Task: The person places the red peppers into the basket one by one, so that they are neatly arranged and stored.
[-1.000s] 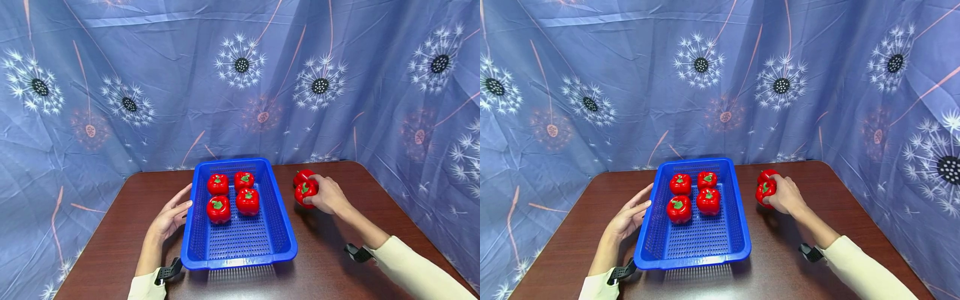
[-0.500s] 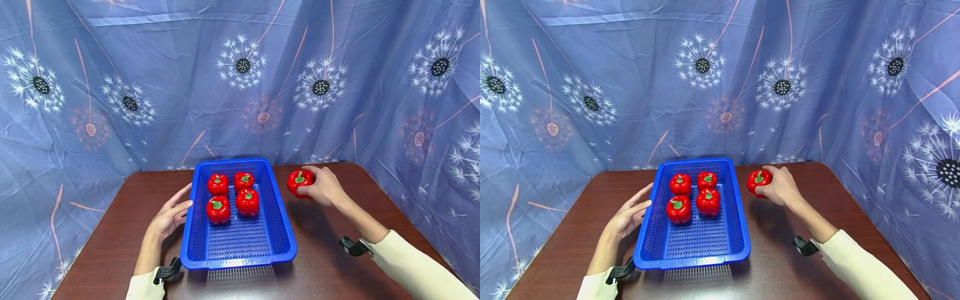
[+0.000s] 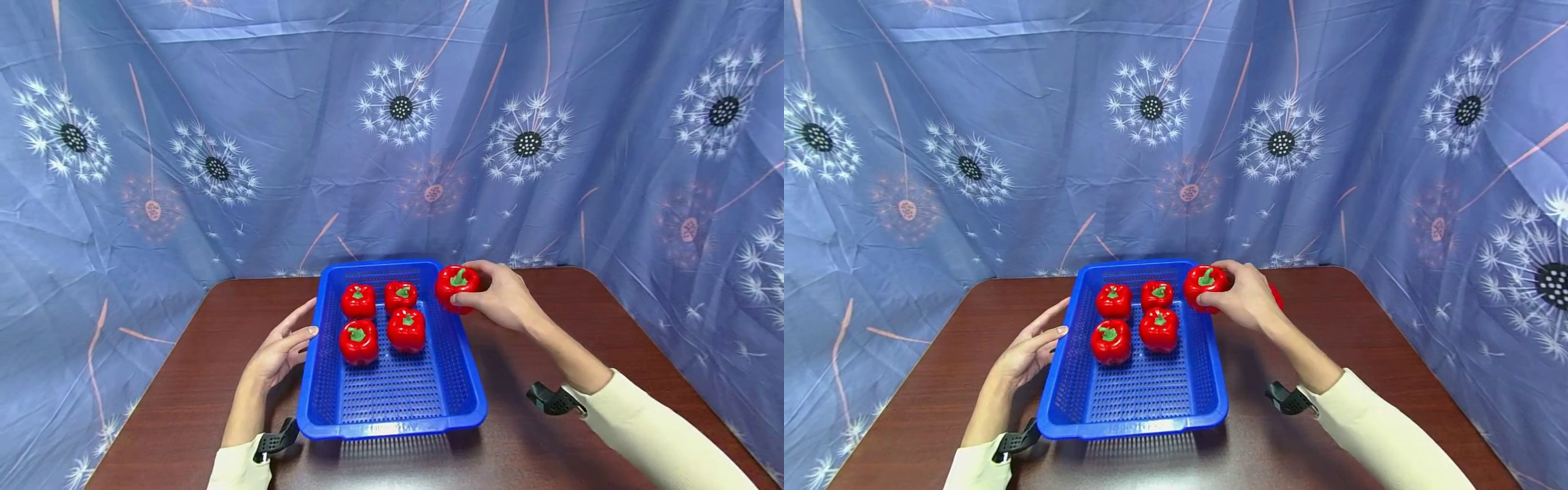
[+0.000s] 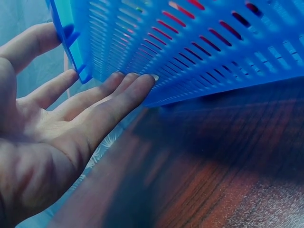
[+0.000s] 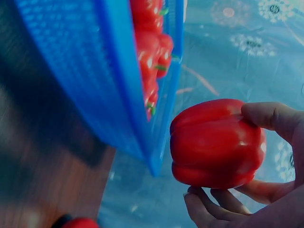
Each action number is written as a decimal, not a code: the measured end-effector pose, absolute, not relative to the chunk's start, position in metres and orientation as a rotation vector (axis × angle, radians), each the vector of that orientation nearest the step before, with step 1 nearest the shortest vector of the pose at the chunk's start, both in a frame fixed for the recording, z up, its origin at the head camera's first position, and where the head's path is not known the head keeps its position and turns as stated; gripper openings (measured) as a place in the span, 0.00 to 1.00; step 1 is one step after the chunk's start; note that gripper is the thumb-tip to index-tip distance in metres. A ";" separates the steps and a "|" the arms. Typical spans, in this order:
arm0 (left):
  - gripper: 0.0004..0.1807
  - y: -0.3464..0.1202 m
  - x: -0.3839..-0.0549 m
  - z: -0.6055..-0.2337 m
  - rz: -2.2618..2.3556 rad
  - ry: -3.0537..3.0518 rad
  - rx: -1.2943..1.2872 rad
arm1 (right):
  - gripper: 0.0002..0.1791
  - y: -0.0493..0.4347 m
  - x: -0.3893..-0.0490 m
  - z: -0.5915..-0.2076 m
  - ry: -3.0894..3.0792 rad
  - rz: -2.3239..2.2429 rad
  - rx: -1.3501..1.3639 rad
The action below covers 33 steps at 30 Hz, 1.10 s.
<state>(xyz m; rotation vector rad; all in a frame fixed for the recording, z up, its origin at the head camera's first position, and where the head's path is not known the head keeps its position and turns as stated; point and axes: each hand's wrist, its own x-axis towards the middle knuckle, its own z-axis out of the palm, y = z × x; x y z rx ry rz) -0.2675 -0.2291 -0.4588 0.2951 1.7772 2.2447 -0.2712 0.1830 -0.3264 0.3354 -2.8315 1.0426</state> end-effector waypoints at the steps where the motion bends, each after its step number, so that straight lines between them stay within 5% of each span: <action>1: 0.37 -0.229 -0.268 -0.459 2.243 1.781 0.291 | 0.37 0.179 -0.271 -0.326 -2.831 1.067 0.349; 33: 0.37 -0.224 -0.269 -0.455 2.231 1.873 0.223 | 0.36 0.070 -0.265 -0.349 -3.133 1.425 0.831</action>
